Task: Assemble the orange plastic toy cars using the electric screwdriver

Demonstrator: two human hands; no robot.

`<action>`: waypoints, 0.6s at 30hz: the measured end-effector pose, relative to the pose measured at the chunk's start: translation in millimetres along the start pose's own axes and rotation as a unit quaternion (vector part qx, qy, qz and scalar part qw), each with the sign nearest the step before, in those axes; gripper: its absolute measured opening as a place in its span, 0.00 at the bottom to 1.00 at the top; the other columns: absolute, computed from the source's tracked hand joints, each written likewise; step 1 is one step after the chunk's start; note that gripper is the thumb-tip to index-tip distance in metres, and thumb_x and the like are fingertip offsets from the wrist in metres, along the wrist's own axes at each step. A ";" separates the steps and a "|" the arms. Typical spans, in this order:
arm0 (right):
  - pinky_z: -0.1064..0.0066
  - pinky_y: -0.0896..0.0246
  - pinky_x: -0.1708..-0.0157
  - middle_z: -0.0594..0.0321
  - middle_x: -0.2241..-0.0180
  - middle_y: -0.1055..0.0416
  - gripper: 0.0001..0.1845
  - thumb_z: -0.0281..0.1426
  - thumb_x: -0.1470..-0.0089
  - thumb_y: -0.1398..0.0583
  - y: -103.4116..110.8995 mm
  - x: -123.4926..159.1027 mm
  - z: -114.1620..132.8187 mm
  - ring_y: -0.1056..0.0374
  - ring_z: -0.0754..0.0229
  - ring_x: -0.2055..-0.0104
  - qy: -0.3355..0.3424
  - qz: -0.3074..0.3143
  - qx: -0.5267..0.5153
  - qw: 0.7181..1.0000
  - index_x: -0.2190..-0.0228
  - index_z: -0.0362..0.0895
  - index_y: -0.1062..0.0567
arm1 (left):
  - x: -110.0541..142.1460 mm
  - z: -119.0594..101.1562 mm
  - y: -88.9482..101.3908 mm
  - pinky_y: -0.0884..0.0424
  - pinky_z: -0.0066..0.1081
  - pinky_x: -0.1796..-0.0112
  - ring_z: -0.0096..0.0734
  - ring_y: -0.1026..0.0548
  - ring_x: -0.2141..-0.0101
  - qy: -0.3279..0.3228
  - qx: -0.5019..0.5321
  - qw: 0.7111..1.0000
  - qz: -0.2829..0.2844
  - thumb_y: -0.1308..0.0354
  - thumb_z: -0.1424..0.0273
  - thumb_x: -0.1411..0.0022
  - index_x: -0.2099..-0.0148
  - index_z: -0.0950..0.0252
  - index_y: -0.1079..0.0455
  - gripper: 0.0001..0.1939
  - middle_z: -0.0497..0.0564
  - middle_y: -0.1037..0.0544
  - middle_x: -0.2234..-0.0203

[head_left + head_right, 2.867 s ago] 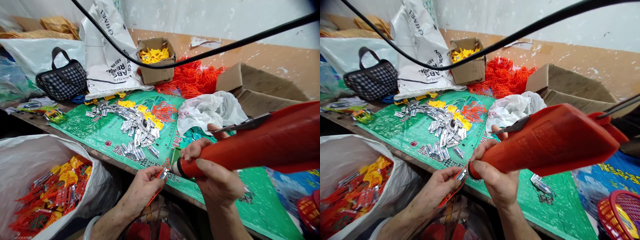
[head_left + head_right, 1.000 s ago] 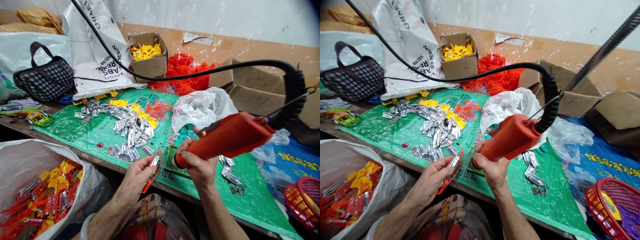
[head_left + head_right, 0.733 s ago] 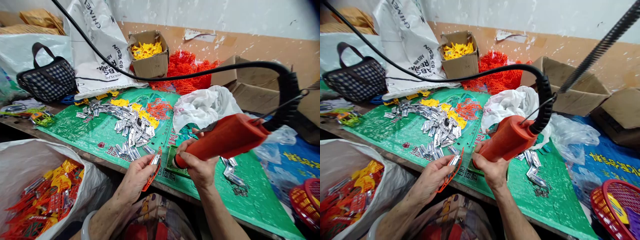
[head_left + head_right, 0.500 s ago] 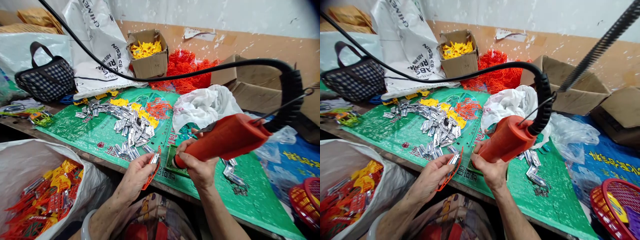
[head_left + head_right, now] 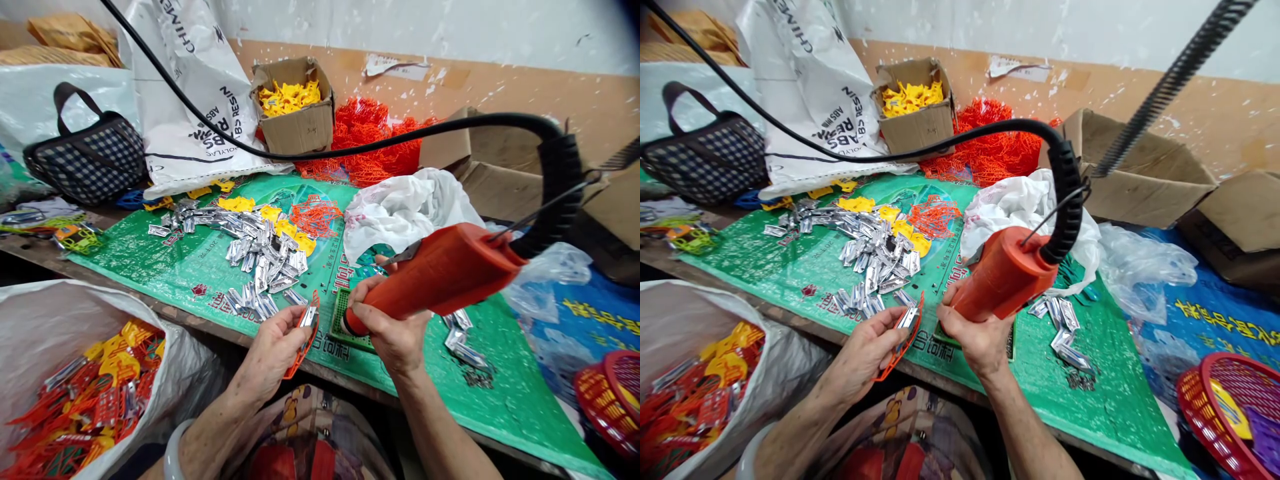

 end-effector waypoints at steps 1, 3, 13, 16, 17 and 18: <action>0.67 0.35 0.71 0.68 0.75 0.28 0.06 0.25 0.59 0.33 0.1 0.2 -0.3 0.32 0.61 0.73 0.001 0.000 0.002 1.000 0.76 0.44 0.24 | 0.2 -0.5 -0.2 0.28 0.26 0.63 0.29 0.23 0.68 0.001 0.002 1.000 0.002 0.34 0.71 0.52 0.57 0.66 0.25 0.17 0.49 0.18 0.68; 0.66 0.34 0.70 0.67 0.75 0.28 0.06 0.25 0.60 0.33 0.3 0.5 -0.8 0.32 0.61 0.73 0.003 -0.004 0.007 1.000 0.76 0.44 0.24 | 1.0 -1.4 0.1 0.27 0.26 0.64 0.28 0.23 0.69 0.001 0.002 1.000 0.007 0.35 0.71 0.51 0.57 0.66 0.26 0.16 0.49 0.19 0.69; 0.65 0.35 0.73 0.65 0.76 0.28 0.05 0.27 0.63 0.32 -7.8 1.0 4.1 0.33 0.61 0.76 -0.002 -0.050 0.069 0.996 0.78 0.43 0.24 | -4.6 -4.4 20.1 0.40 0.18 0.86 0.14 0.36 0.88 -0.044 -0.181 0.982 0.004 0.42 0.63 0.42 0.57 0.66 0.31 0.14 0.43 0.26 0.74; 0.67 0.35 0.72 0.66 0.76 0.28 0.06 0.25 0.63 0.32 -7.9 0.4 3.0 0.33 0.63 0.75 0.001 -0.060 0.065 0.996 0.78 0.43 0.24 | -7.0 -10.9 21.7 0.37 0.18 0.84 0.16 0.32 0.87 -0.032 -0.186 0.981 0.036 0.42 0.64 0.43 0.59 0.65 0.34 0.12 0.42 0.26 0.74; 0.68 0.35 0.72 0.66 0.76 0.28 0.06 0.25 0.63 0.32 -7.5 0.1 2.4 0.33 0.63 0.75 0.000 -0.059 0.064 0.996 0.78 0.43 0.24 | -8.0 -13.7 21.4 0.37 0.18 0.84 0.16 0.32 0.87 -0.028 -0.194 0.979 0.047 0.42 0.65 0.44 0.60 0.64 0.35 0.11 0.41 0.26 0.75; 0.68 0.35 0.72 0.67 0.76 0.28 0.06 0.25 0.63 0.32 -7.0 -0.4 2.0 0.33 0.63 0.75 -0.002 -0.056 0.061 0.997 0.78 0.43 0.24 | -9.1 -16.6 21.0 0.36 0.19 0.84 0.17 0.32 0.87 -0.024 -0.206 0.977 0.056 0.42 0.65 0.44 0.61 0.64 0.35 0.11 0.41 0.27 0.76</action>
Point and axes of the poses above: each hand's wrist, its own x-axis away from the middle knuckle, its own y-axis out of the back of the hand, z = x × y, the point moved 1 cm from there along -x, towards the middle knuckle
